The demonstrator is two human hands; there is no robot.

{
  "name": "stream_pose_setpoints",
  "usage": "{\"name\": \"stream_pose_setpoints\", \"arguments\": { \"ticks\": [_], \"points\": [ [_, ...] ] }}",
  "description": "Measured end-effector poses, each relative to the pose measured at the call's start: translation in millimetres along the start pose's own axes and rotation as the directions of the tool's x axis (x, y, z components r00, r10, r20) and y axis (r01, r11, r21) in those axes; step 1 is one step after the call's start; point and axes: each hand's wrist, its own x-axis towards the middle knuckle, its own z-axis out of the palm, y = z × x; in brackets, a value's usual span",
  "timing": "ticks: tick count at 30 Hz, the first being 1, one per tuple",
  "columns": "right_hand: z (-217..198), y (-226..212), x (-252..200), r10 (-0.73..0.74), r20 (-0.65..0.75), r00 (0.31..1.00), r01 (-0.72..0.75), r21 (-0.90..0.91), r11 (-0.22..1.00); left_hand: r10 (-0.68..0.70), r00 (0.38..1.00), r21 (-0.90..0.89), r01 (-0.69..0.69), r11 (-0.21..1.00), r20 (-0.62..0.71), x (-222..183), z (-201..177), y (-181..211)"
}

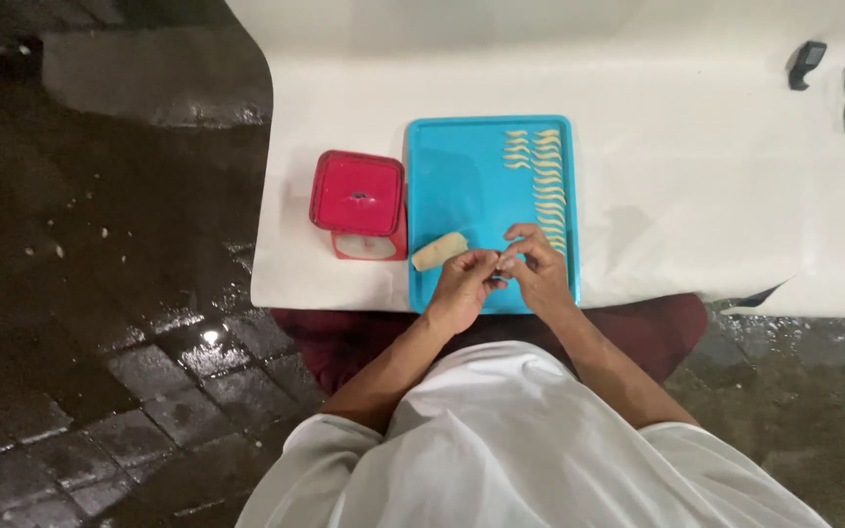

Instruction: Shaping small pieces of dough into uniform crescent shapes and arranging them in rows on a tray.

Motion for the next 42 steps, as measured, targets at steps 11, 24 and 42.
{"name": "stream_pose_setpoints", "arguments": {
  "ticks": [11,24,42],
  "points": [
    [19.3,2.5,1.7,0.045,0.036,0.998,-0.050,0.163,0.985,0.022,0.999,-0.017,-0.022,1.000,0.040,5.4,-28.5,-10.2],
    [31.2,-20.6,11.9,-0.071,-0.032,0.997,0.064,-0.186,0.981,0.133,0.990,0.154,-0.124,0.980,-0.043,16.2,-42.8,-4.7],
    [26.9,-9.3,1.7,-0.146,-0.186,0.972,0.100,-0.236,0.967,0.002,0.993,-0.064,-0.009,0.998,-0.114,-0.7,2.2,3.6]
  ]
}}
